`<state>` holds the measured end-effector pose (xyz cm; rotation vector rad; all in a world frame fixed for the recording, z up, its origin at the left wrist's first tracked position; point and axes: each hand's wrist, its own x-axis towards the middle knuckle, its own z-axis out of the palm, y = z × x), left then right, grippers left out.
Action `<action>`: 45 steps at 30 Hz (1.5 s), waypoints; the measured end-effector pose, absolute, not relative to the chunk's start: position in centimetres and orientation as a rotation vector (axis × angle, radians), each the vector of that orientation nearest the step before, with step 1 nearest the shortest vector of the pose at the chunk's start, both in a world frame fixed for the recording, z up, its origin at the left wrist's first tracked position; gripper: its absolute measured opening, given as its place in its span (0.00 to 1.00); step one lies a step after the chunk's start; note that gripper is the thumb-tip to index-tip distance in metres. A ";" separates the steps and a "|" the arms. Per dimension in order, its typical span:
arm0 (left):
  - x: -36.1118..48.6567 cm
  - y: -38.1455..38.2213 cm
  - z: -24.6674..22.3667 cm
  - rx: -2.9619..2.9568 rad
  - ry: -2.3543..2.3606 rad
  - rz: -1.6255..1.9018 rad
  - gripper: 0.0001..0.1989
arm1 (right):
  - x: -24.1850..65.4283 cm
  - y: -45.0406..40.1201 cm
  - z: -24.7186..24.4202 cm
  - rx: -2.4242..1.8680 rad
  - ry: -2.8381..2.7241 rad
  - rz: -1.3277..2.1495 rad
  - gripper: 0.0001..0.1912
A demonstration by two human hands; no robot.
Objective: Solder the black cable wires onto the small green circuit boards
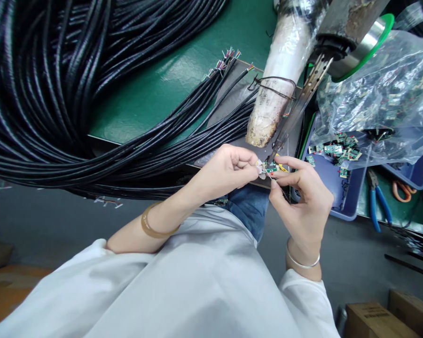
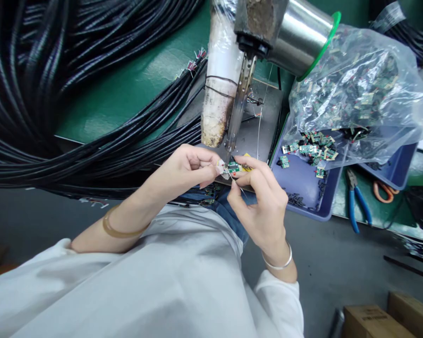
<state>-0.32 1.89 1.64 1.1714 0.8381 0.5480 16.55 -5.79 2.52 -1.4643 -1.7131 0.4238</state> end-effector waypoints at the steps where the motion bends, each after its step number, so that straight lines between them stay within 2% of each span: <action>1: -0.3 1.9 1.6 1.164 0.830 0.555 0.08 | 16.5 -5.7 2.6 -1.463 -1.718 0.411 0.10; 22: 0.0 1.5 2.1 1.221 0.812 0.659 0.09 | 16.3 -5.5 2.9 -1.451 -1.622 0.427 0.09; 45: 0.1 1.4 2.5 1.305 0.810 0.706 0.09 | 16.3 -5.7 3.3 -1.468 -1.739 0.249 0.11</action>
